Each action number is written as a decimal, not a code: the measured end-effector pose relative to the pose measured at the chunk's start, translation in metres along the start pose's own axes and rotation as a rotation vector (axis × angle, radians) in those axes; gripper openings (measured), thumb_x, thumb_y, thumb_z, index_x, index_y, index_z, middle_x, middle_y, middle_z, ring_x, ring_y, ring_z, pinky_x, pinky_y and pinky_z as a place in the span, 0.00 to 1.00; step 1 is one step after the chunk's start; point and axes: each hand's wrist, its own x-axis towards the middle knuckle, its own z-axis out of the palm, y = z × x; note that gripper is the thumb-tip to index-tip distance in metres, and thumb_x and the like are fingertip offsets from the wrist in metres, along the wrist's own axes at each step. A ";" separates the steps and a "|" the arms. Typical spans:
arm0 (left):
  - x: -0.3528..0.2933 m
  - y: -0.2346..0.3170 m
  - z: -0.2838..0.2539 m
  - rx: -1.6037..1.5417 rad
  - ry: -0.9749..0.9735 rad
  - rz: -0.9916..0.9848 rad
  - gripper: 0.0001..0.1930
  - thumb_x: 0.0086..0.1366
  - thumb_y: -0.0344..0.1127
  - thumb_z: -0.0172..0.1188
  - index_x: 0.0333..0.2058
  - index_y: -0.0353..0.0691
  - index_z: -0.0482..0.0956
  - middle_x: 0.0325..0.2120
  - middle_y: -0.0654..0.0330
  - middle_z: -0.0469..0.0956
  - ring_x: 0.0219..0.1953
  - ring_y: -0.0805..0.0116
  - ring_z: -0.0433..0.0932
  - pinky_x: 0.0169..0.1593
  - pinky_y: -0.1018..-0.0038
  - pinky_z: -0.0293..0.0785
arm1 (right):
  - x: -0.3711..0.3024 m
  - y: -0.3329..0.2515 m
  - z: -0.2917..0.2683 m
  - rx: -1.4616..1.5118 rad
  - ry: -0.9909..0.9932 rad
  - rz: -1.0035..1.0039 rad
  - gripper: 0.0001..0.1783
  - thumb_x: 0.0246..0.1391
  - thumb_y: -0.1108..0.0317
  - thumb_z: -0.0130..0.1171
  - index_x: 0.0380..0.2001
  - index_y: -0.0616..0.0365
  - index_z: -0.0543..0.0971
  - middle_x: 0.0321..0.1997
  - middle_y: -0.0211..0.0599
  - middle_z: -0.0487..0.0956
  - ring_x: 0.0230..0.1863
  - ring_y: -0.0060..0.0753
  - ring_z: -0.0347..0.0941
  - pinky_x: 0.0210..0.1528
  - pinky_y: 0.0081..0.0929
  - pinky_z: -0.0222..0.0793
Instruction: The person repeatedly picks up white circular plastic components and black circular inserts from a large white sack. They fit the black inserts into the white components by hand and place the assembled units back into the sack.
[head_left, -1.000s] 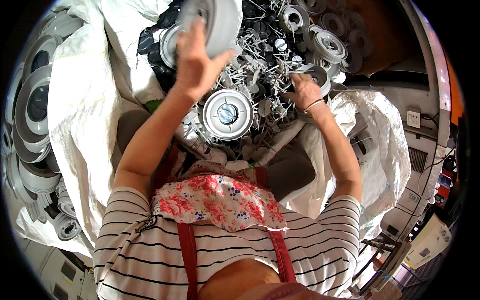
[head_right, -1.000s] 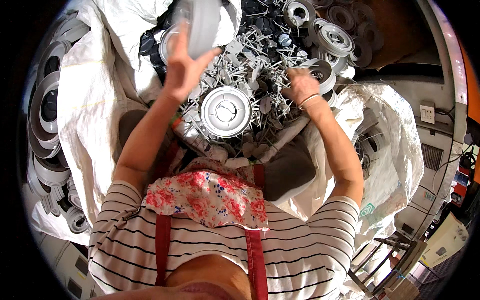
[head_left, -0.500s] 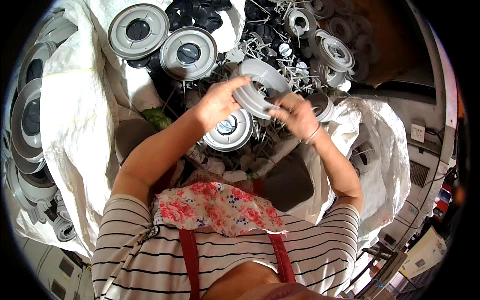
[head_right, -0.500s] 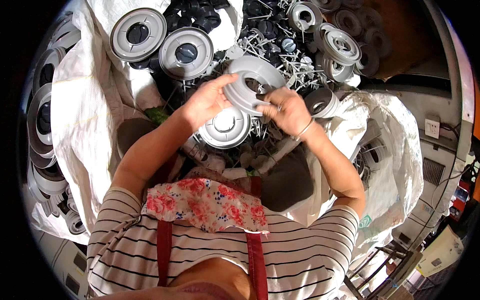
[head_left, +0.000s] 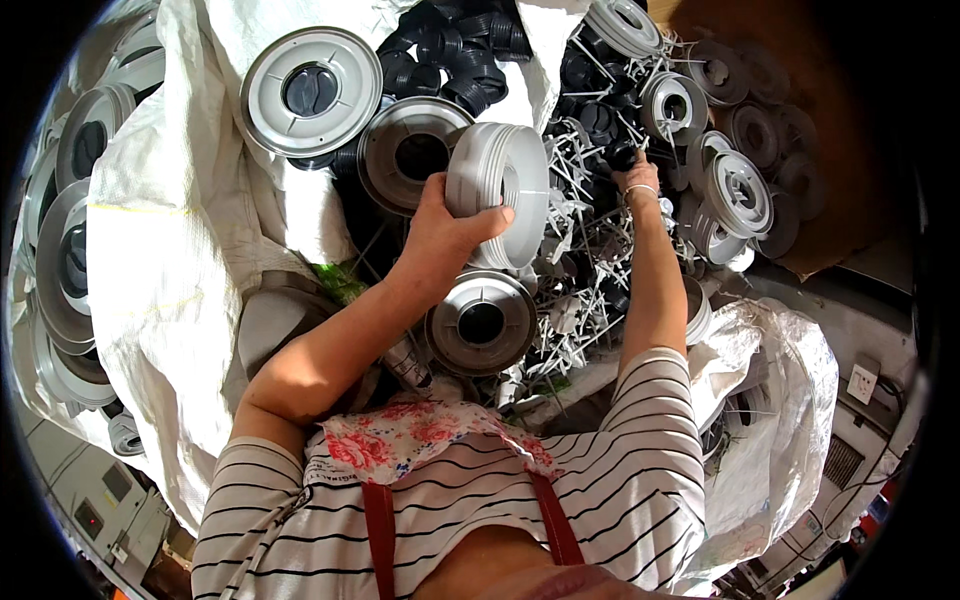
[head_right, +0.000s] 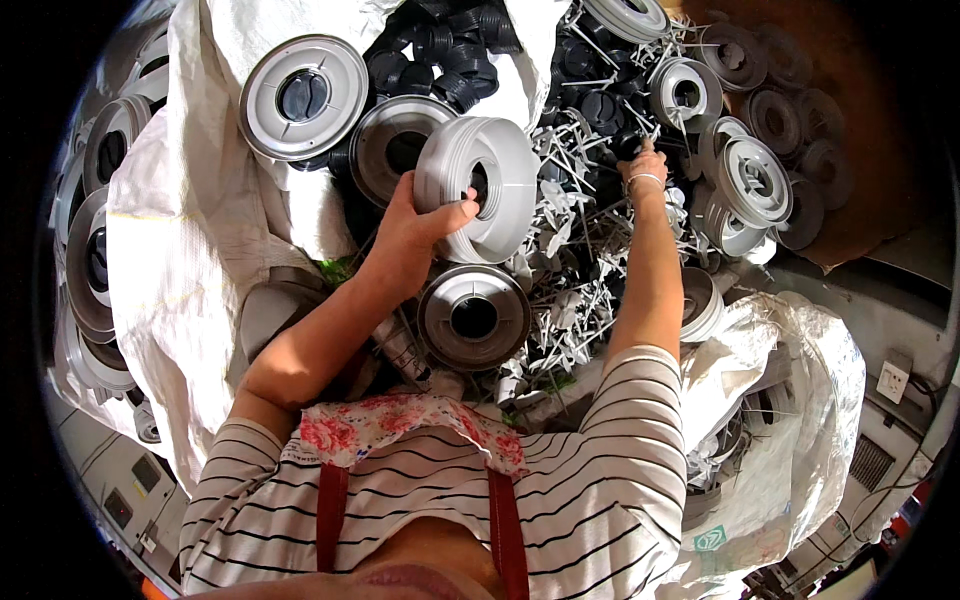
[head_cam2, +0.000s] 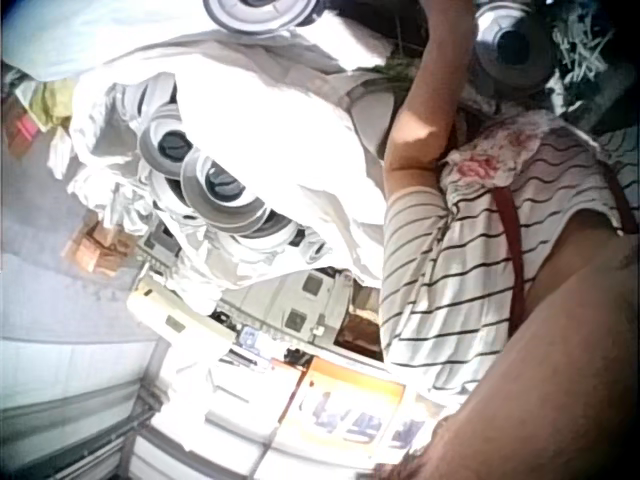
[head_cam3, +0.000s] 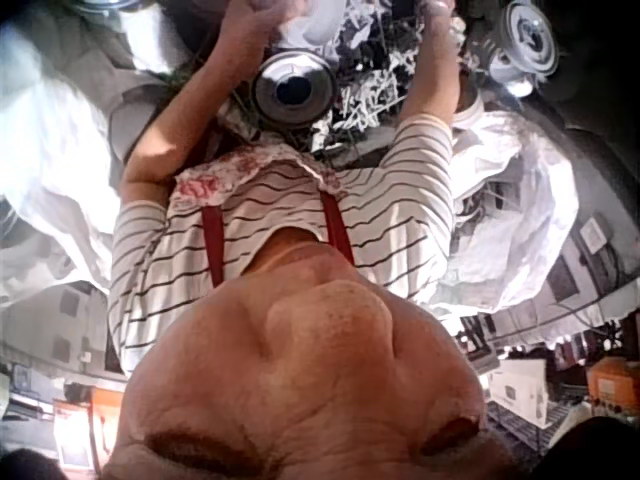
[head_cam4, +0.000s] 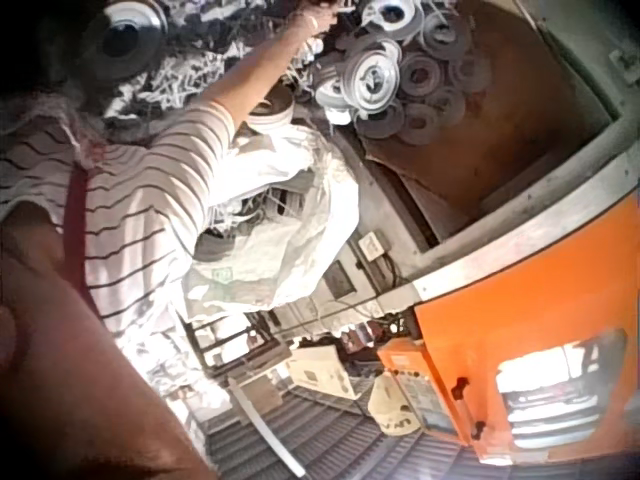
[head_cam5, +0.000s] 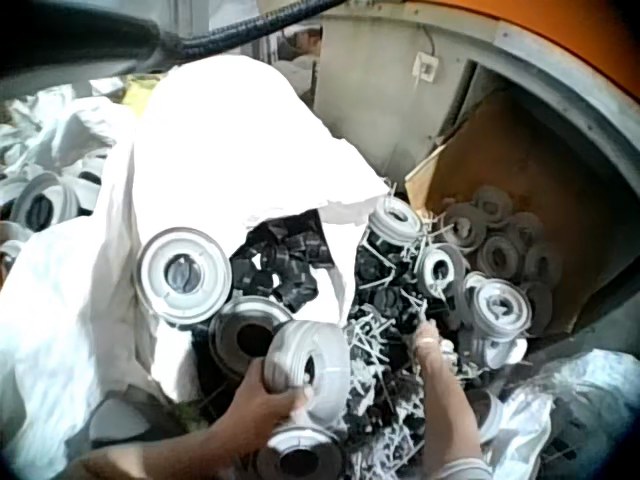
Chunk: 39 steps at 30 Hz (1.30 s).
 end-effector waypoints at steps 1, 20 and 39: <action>0.001 -0.001 -0.002 0.035 0.019 0.010 0.33 0.50 0.33 0.66 0.52 0.28 0.59 0.41 0.56 0.73 0.46 0.68 0.72 0.50 0.71 0.68 | -0.002 -0.001 0.003 0.040 -0.066 -0.127 0.46 0.37 0.57 0.70 0.62 0.43 0.61 0.60 0.57 0.66 0.54 0.56 0.70 0.57 0.38 0.67; -0.041 0.000 0.007 -0.294 -0.741 -0.261 0.18 0.61 0.30 0.60 0.48 0.31 0.69 0.38 0.58 0.75 0.39 0.68 0.78 0.43 0.67 0.80 | -0.318 -0.058 -0.177 0.035 0.101 -1.087 0.41 0.30 0.67 0.71 0.54 0.52 0.68 0.46 0.46 0.70 0.48 0.51 0.67 0.50 0.37 0.68; -0.060 0.002 0.014 -0.291 -0.715 0.001 0.21 0.58 0.27 0.62 0.50 0.31 0.68 0.41 0.57 0.76 0.44 0.68 0.77 0.49 0.71 0.74 | -0.322 -0.047 -0.167 0.806 -0.552 -0.229 0.38 0.47 0.49 0.66 0.48 0.72 0.68 0.32 0.51 0.79 0.25 0.32 0.78 0.26 0.24 0.76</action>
